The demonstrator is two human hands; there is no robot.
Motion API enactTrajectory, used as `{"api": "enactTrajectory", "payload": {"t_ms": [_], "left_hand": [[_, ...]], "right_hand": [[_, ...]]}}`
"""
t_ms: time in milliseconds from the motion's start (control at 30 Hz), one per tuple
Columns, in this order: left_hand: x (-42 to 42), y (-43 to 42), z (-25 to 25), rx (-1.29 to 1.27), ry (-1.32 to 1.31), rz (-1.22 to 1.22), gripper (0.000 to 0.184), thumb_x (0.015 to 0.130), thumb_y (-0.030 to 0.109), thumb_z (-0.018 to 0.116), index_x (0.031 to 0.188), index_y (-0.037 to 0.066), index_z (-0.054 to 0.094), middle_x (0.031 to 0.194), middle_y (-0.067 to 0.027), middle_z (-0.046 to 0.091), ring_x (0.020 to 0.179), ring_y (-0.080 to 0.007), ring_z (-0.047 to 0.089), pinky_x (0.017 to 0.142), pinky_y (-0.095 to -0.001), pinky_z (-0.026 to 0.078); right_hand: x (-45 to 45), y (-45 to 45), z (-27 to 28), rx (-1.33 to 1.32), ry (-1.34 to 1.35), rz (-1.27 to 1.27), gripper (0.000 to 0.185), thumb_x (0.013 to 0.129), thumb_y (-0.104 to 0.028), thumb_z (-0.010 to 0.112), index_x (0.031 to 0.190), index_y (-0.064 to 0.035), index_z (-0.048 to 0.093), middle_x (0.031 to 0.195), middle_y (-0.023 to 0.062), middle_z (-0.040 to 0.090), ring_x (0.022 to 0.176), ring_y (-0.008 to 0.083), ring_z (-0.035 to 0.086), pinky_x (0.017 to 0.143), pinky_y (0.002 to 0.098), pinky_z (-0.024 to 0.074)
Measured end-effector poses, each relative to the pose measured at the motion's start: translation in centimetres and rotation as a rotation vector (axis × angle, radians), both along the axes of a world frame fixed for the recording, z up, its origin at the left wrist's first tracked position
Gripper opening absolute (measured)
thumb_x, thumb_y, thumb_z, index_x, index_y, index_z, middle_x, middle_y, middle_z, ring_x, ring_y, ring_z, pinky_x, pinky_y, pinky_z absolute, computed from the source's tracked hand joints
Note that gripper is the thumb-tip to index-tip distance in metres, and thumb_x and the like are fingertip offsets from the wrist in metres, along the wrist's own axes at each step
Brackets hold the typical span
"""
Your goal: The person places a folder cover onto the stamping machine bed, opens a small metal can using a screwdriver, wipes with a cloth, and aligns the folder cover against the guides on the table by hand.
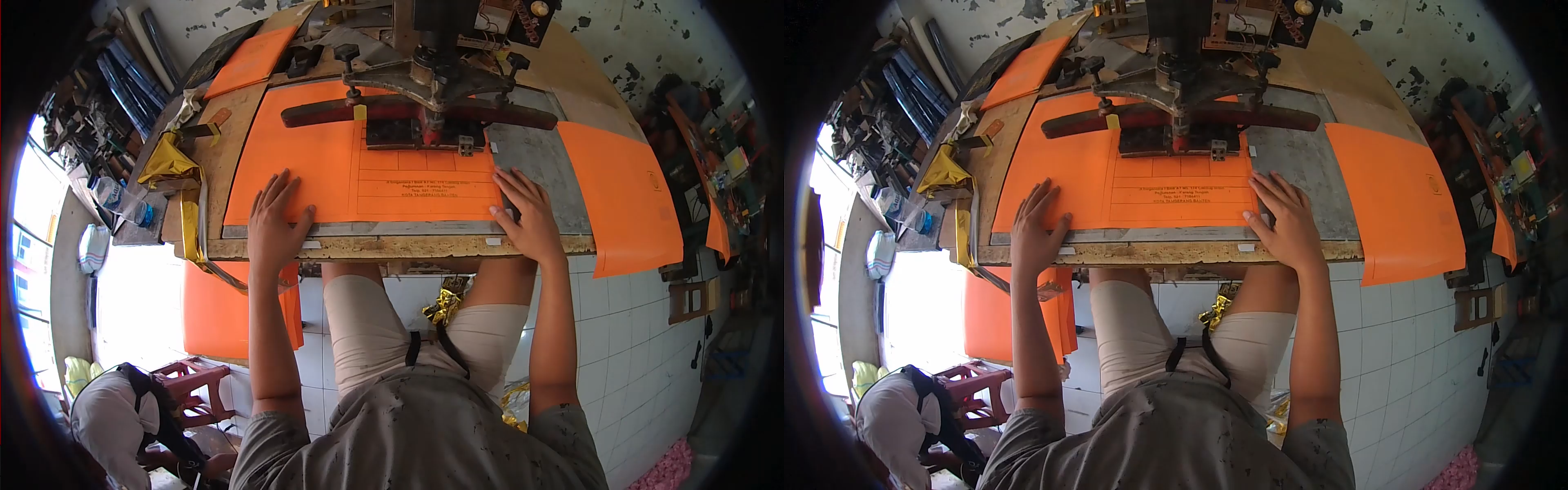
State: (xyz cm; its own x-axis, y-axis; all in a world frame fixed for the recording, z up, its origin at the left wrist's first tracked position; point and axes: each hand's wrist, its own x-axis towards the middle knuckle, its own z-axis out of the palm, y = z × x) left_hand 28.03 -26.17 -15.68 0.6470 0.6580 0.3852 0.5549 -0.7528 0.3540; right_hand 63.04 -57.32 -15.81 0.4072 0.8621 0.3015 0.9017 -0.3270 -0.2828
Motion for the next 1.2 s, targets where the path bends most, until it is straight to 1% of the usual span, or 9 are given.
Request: {"api": "enactTrajectory", "payload": {"t_ms": [200, 567, 633, 667, 733, 767, 1067, 1167, 1200], "left_hand": [[0.1, 0.0, 0.2, 0.003, 0.003, 0.001, 0.055, 0.098, 0.033, 0.074, 0.144, 0.005, 0.07, 0.164, -0.0136, 0.057, 0.157, -0.0342, 0.047, 0.131, -0.0516, 0.035], [0.1, -0.1, 0.4, 0.002, -0.012, -0.004, 0.055, 0.095, 0.032, 0.076, 0.142, 0.003, 0.071, 0.162, -0.0148, 0.058, 0.155, -0.0365, 0.049, 0.129, -0.0523, 0.037], [0.2, -0.2, 0.4, 0.007, -0.016, -0.011, 0.054, 0.095, 0.026, 0.076, 0.143, 0.003, 0.07, 0.162, -0.015, 0.058, 0.154, -0.0386, 0.049, 0.128, -0.0531, 0.039], [0.1, -0.2, 0.4, 0.009, -0.013, -0.009, 0.053, 0.094, 0.023, 0.077, 0.143, 0.004, 0.07, 0.163, -0.0151, 0.058, 0.154, -0.0396, 0.049, 0.127, -0.0535, 0.04], [0.1, -0.1, 0.5, -0.004, -0.012, -0.006, 0.055, 0.094, 0.027, 0.077, 0.142, 0.003, 0.07, 0.163, -0.0152, 0.058, 0.154, -0.0378, 0.049, 0.128, -0.0527, 0.038], [0.1, -0.1, 0.5, -0.009, -0.01, -0.006, 0.056, 0.094, 0.029, 0.077, 0.142, 0.003, 0.071, 0.163, -0.0153, 0.058, 0.154, -0.0368, 0.049, 0.129, -0.0523, 0.037], [0.2, -0.3, 0.7, -0.024, 0.0, 0.004, 0.056, 0.094, 0.028, 0.077, 0.143, 0.002, 0.07, 0.163, -0.0149, 0.057, 0.155, -0.0366, 0.049, 0.129, -0.0522, 0.037], [0.1, -0.3, 0.6, 0.007, -0.002, -0.005, 0.056, 0.092, 0.022, 0.078, 0.145, 0.005, 0.07, 0.162, -0.0139, 0.059, 0.155, -0.0378, 0.049, 0.126, -0.0528, 0.041], [0.1, -0.3, 0.7, 0.004, -0.001, -0.006, 0.056, 0.092, 0.022, 0.078, 0.145, 0.005, 0.07, 0.162, -0.0139, 0.059, 0.155, -0.0378, 0.049, 0.126, -0.0527, 0.042]], "right_hand": [[-0.3, 0.0, 0.6, -0.01, 0.023, 0.001, 0.062, 0.107, -0.043, 0.066, 0.16, -0.0123, 0.058, 0.17, 0.002, 0.052, 0.162, 0.0275, 0.038, 0.134, 0.0524, 0.0258], [-0.7, 0.0, 1.4, 0.0, 0.042, 0.012, 0.061, 0.104, -0.036, 0.069, 0.158, -0.0092, 0.059, 0.169, 0.0037, 0.053, 0.161, 0.0309, 0.039, 0.133, 0.0523, 0.0263], [-0.9, 0.0, 1.7, -0.001, 0.056, 0.02, 0.061, 0.105, -0.034, 0.069, 0.159, -0.0089, 0.059, 0.169, 0.0058, 0.053, 0.162, 0.0316, 0.039, 0.132, 0.0513, 0.0261], [-0.9, 0.0, 1.5, -0.01, 0.044, 0.013, 0.061, 0.105, -0.035, 0.069, 0.159, -0.0091, 0.059, 0.169, 0.0045, 0.053, 0.162, 0.031, 0.039, 0.132, 0.0519, 0.0263], [-0.6, 0.0, 1.2, -0.025, 0.024, 0.0, 0.062, 0.105, -0.039, 0.069, 0.158, -0.0096, 0.059, 0.17, 0.002, 0.052, 0.161, 0.03, 0.039, 0.133, 0.053, 0.0267], [-0.6, 0.1, 1.2, -0.027, 0.024, 0.0, 0.062, 0.105, -0.039, 0.069, 0.158, -0.0098, 0.059, 0.17, 0.0018, 0.052, 0.161, 0.0298, 0.039, 0.133, 0.0531, 0.0268], [-0.7, 0.1, 1.3, -0.033, 0.026, -0.004, 0.062, 0.105, -0.038, 0.069, 0.159, -0.0106, 0.058, 0.17, 0.0025, 0.052, 0.162, 0.0294, 0.039, 0.133, 0.0535, 0.0268], [-0.8, 0.0, 1.3, -0.036, 0.03, -0.004, 0.062, 0.105, -0.038, 0.069, 0.159, -0.0104, 0.058, 0.17, 0.0028, 0.052, 0.162, 0.0297, 0.039, 0.133, 0.054, 0.0267], [-0.8, 0.0, 1.3, -0.034, 0.028, -0.001, 0.062, 0.105, -0.038, 0.069, 0.159, -0.0103, 0.058, 0.17, 0.0028, 0.052, 0.162, 0.0296, 0.039, 0.133, 0.0542, 0.0267]]}}
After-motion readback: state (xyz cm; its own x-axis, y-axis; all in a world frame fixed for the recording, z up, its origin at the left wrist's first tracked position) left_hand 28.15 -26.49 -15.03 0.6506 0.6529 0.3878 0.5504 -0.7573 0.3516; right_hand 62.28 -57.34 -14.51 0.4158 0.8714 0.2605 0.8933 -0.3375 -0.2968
